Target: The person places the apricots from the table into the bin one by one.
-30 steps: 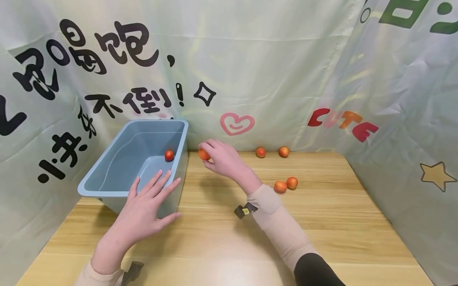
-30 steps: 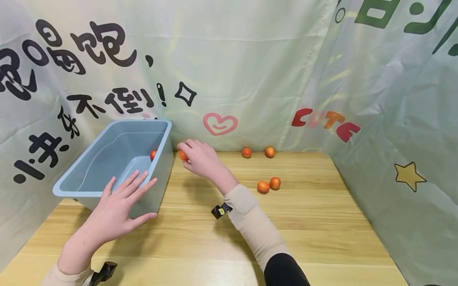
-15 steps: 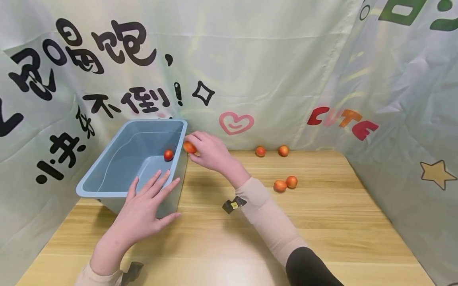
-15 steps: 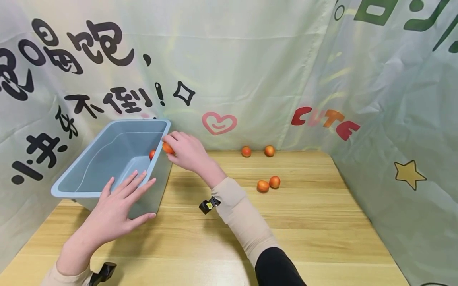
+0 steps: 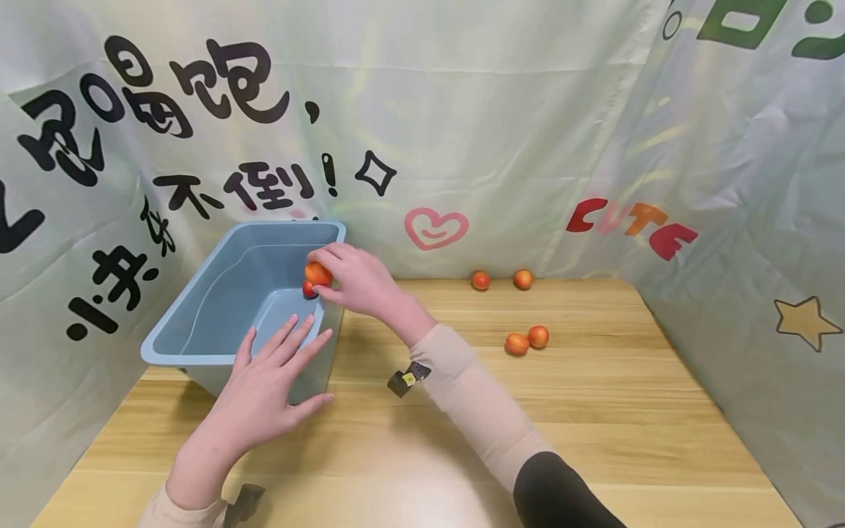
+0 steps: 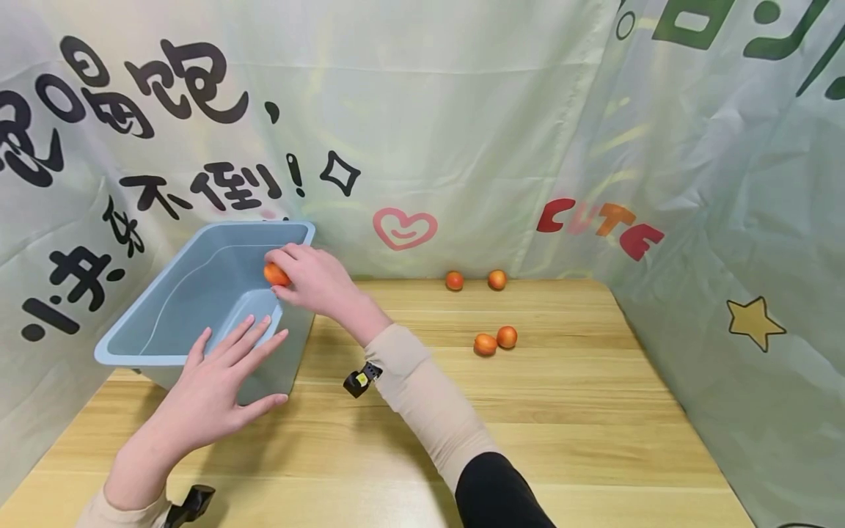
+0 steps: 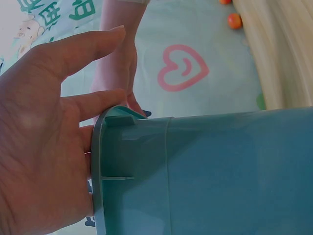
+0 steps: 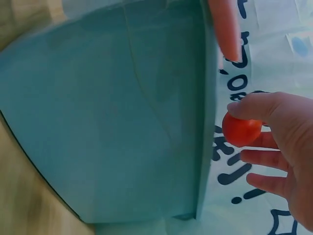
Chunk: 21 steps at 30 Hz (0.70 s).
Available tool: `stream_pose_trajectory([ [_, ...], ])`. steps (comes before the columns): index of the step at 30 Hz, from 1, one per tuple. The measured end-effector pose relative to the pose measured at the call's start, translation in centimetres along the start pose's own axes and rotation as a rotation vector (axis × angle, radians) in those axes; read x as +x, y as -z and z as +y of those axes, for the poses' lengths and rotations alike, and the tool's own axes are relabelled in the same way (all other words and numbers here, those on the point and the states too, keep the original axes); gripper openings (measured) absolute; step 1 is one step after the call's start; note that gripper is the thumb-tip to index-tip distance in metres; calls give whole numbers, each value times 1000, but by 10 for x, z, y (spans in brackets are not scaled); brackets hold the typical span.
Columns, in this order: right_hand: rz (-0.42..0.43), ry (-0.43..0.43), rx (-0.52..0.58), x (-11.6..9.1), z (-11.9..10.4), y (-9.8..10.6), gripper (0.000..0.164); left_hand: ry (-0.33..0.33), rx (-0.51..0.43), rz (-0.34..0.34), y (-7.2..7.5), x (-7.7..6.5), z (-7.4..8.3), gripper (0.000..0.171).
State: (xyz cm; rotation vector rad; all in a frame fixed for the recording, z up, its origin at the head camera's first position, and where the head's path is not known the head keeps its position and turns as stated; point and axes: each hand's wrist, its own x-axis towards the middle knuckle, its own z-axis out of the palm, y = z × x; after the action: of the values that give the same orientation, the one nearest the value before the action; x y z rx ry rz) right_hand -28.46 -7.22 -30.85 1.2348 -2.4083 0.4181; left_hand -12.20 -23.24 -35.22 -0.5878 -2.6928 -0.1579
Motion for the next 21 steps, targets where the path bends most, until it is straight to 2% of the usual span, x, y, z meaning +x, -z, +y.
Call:
stream_pose_trajectory([
  [11, -36, 34, 13, 8, -10, -23, 40, 7, 3, -12, 0, -1, 0, 85],
  [21, -54, 1, 28, 7, -10, -27, 43, 1, 7, -3, 0, 0, 0, 86],
])
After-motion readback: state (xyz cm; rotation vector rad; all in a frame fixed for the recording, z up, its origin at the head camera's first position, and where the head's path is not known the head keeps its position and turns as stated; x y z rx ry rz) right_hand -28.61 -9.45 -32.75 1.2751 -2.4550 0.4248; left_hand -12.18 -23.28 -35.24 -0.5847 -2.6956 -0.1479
